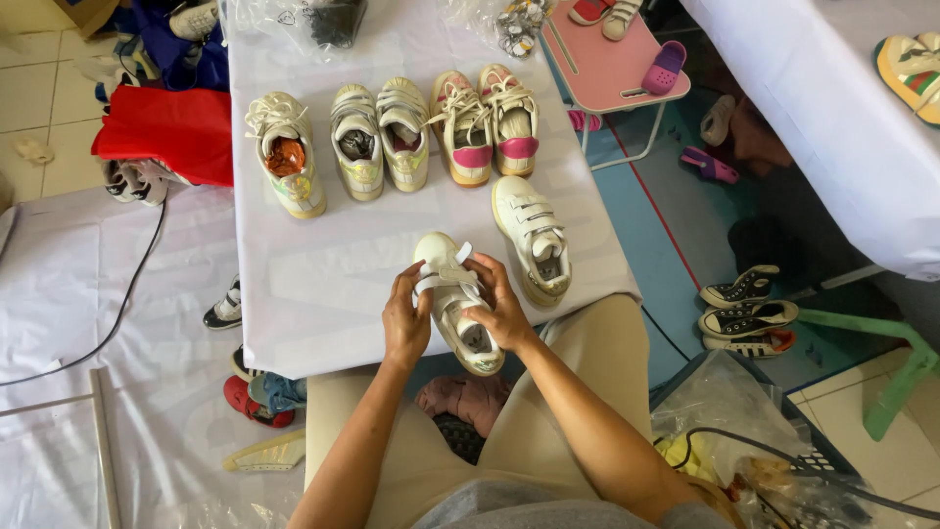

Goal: Adjusting and fastening velcro straps on multiple pairs of white sneakers.

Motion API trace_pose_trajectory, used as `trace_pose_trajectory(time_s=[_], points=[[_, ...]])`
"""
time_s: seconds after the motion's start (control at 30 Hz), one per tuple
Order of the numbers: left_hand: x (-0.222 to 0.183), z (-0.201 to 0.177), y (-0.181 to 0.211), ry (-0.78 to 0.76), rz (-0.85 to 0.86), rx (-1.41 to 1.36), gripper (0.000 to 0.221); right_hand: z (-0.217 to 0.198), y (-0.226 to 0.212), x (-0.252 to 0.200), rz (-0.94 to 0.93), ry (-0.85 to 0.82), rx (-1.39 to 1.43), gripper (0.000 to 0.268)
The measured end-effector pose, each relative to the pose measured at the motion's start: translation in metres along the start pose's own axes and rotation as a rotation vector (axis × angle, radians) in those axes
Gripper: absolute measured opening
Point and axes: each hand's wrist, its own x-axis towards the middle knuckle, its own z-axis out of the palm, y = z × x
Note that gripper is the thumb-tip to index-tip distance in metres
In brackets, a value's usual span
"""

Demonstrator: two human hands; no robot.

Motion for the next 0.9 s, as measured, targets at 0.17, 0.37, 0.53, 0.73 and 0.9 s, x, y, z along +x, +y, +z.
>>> trace_pose_trajectory(time_s=[0.17, 0.37, 0.53, 0.73, 0.9], points=[[-0.001, -0.002, 0.011, 0.056, 0.031, -0.062, 0.009, -0.007, 0.009, 0.003, 0.015, -0.013, 0.027, 0.097], [-0.002, 0.005, 0.007, 0.096, 0.138, -0.028, 0.005, -0.011, 0.010, 0.003, 0.034, -0.011, 0.035, 0.096], [-0.002, 0.008, 0.009, 0.102, 0.178, 0.009, 0.005, -0.008, -0.002, 0.004, 0.078, -0.013, 0.007, 0.095], [-0.001, 0.014, 0.009, 0.106, 0.186, 0.067, 0.006, -0.015, 0.000, 0.005, 0.096, -0.002, 0.008, 0.096], [0.001, 0.016, 0.010, 0.084, 0.165, 0.127, 0.006, -0.015, -0.004, 0.005, 0.113, 0.002, -0.004, 0.094]])
